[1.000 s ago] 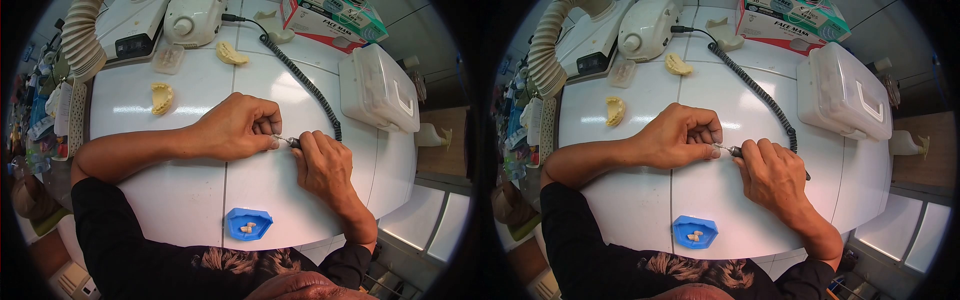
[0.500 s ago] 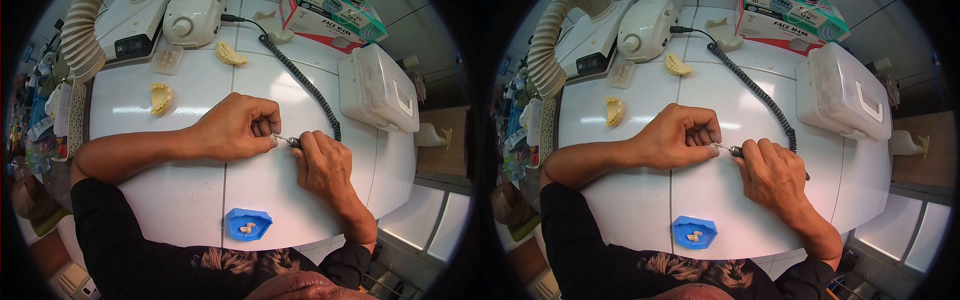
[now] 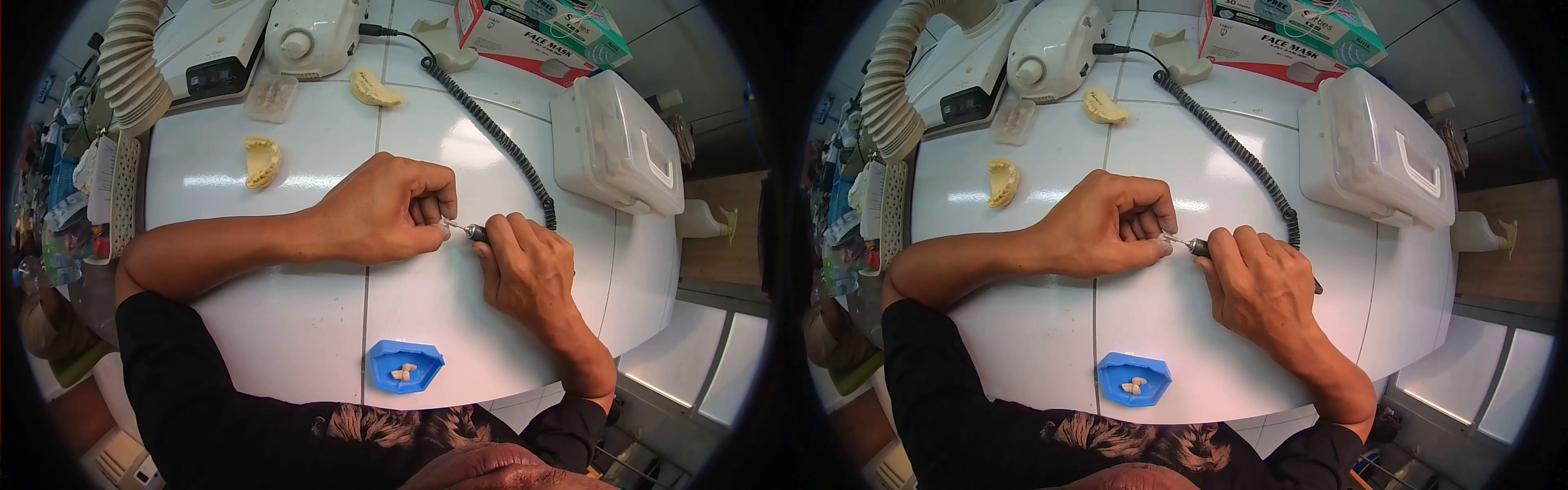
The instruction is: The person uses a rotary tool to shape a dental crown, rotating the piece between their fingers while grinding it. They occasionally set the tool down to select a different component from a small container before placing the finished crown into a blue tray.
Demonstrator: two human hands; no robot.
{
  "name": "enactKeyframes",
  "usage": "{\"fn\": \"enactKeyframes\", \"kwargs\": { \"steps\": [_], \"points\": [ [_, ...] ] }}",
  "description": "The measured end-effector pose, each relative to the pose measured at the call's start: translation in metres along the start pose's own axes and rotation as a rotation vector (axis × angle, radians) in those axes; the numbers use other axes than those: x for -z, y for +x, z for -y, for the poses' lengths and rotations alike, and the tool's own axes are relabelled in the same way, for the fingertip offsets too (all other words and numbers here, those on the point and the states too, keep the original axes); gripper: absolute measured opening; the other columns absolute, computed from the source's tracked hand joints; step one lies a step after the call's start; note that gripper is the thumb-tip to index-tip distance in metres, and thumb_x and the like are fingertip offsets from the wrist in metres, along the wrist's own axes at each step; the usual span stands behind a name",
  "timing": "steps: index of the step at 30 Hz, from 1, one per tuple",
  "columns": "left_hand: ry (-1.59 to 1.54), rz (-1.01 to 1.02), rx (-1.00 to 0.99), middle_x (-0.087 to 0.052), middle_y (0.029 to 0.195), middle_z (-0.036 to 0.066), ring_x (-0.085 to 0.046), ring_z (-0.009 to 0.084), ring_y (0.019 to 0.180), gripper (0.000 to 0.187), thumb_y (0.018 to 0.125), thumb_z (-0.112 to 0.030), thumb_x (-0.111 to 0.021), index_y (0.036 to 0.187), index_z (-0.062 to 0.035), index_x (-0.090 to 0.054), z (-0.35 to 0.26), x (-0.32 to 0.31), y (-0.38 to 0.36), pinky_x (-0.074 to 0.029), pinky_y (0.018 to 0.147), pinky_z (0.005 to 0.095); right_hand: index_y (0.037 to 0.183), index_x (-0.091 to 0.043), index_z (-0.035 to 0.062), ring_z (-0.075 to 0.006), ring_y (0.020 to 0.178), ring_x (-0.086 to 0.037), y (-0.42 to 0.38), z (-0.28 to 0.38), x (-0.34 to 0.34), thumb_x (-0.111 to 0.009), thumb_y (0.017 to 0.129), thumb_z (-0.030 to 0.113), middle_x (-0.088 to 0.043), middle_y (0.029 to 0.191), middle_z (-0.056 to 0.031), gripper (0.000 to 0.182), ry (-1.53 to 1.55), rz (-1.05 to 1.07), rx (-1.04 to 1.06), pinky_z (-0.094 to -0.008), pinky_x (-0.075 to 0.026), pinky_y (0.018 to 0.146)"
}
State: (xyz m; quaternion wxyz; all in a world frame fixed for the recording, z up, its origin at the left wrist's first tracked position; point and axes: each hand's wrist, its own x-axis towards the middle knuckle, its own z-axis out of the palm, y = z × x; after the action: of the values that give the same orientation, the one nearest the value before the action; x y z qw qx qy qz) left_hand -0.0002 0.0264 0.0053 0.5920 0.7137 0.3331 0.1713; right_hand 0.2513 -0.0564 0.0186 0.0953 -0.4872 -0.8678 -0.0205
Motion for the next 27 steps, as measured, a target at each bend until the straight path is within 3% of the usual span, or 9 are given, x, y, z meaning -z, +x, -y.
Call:
{"fn": "enactKeyframes", "kwargs": {
  "steps": [27],
  "points": [
    [0.021, 0.011, -0.001, -0.072, 0.087, 0.003, -0.066, 0.0062, 0.079, 0.019, 0.097, -0.008, -0.084, 0.106, 0.0004, -0.069, -0.003, 0.0017, -0.0004, -0.054, 0.07, 0.0242, 0.094, -0.061, 0.0085, -0.0238, 0.064, -0.062, -0.0008, 0.0011, -0.0017, -0.079, 0.098, 0.023, -0.055, 0.077, -0.0057, 0.023, -0.003, -0.01, -0.02, -0.0381, -0.051, 0.058]
  ]
}}
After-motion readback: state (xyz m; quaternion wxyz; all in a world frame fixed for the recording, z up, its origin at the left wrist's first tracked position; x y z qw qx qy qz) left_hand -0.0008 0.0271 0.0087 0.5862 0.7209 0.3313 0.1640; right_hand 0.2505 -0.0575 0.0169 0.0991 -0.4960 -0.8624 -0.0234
